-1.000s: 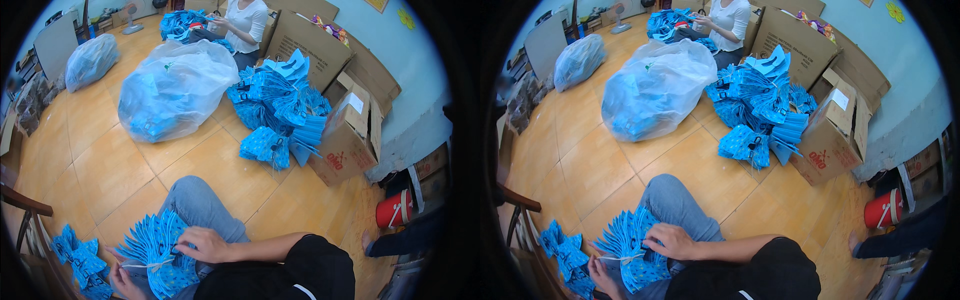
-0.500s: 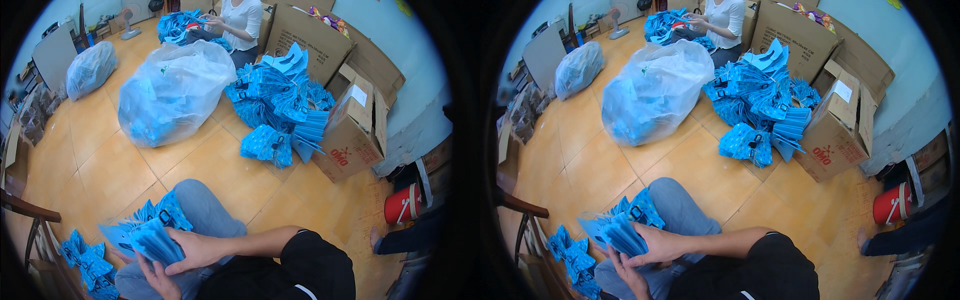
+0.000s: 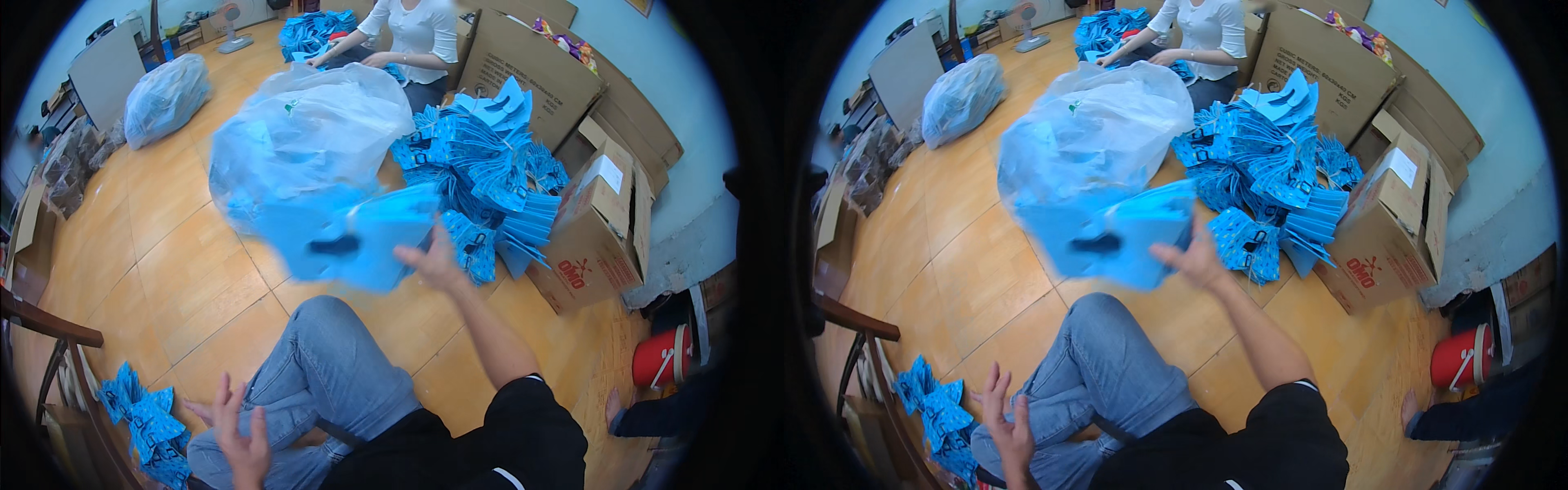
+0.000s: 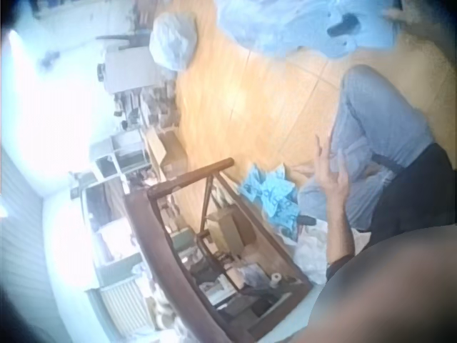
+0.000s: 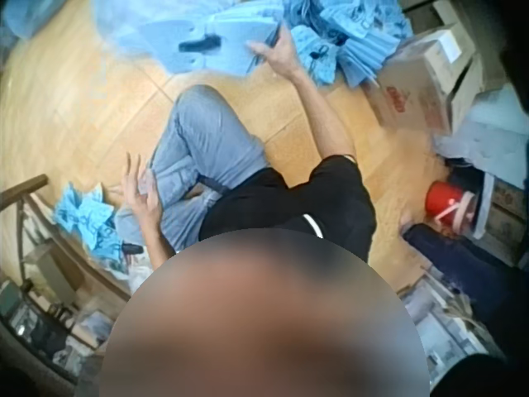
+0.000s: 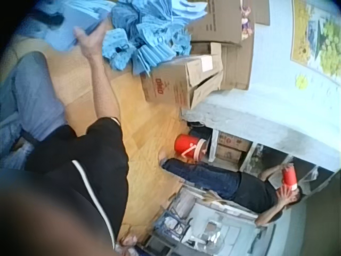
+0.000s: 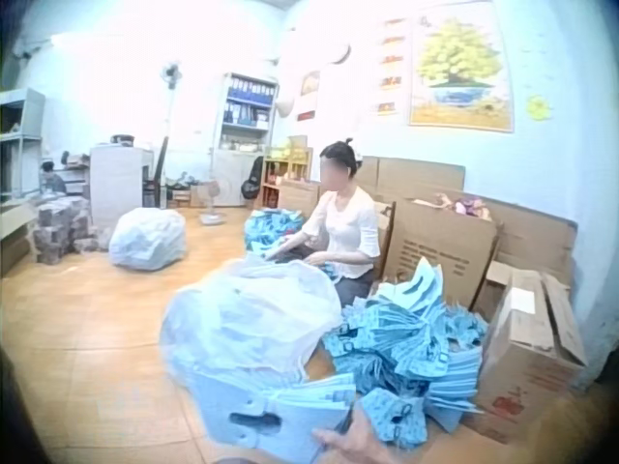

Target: The person sits on the floor and folds blue patterned fabric pieces, likely pet harnesses, one by one. They stack the folded items and occasionally bundle them with a rubber band. A coworker is visible in the background performing similar tasks.

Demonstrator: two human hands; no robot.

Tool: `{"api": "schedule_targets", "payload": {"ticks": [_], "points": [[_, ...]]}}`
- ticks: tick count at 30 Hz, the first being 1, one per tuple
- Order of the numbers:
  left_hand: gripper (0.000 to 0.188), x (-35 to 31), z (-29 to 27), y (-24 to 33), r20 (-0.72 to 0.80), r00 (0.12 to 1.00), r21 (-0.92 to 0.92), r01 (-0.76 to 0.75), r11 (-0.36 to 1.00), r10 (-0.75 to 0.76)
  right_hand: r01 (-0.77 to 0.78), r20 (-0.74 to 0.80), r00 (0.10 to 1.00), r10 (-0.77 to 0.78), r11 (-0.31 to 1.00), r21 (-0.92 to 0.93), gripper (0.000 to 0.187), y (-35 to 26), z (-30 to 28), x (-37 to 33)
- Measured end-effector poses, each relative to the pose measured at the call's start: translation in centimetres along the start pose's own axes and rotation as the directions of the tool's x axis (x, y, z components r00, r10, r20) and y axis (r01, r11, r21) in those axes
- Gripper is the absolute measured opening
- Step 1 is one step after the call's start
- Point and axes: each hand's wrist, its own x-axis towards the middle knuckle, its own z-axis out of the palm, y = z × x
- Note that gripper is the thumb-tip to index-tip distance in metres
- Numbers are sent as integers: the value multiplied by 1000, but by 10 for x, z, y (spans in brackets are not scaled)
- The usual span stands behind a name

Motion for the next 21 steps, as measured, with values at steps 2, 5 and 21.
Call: {"api": "schedule_targets", "payload": {"ticks": [2,5,21], "points": [[39,-7,-6,-37,-38,998,86,55,995,-52,-58,-141,990,3,921,-386,74,19,-45,24],[38,-29,-19,-91,-120,983,164,155,974,-137,-405,-537,843,23,685,-606,66,40,-74,25],[30,-62,-19,-158,-487,638,330,766,551,-596,-91,-171,957,-235,318,-944,79,106,24,298]]}}
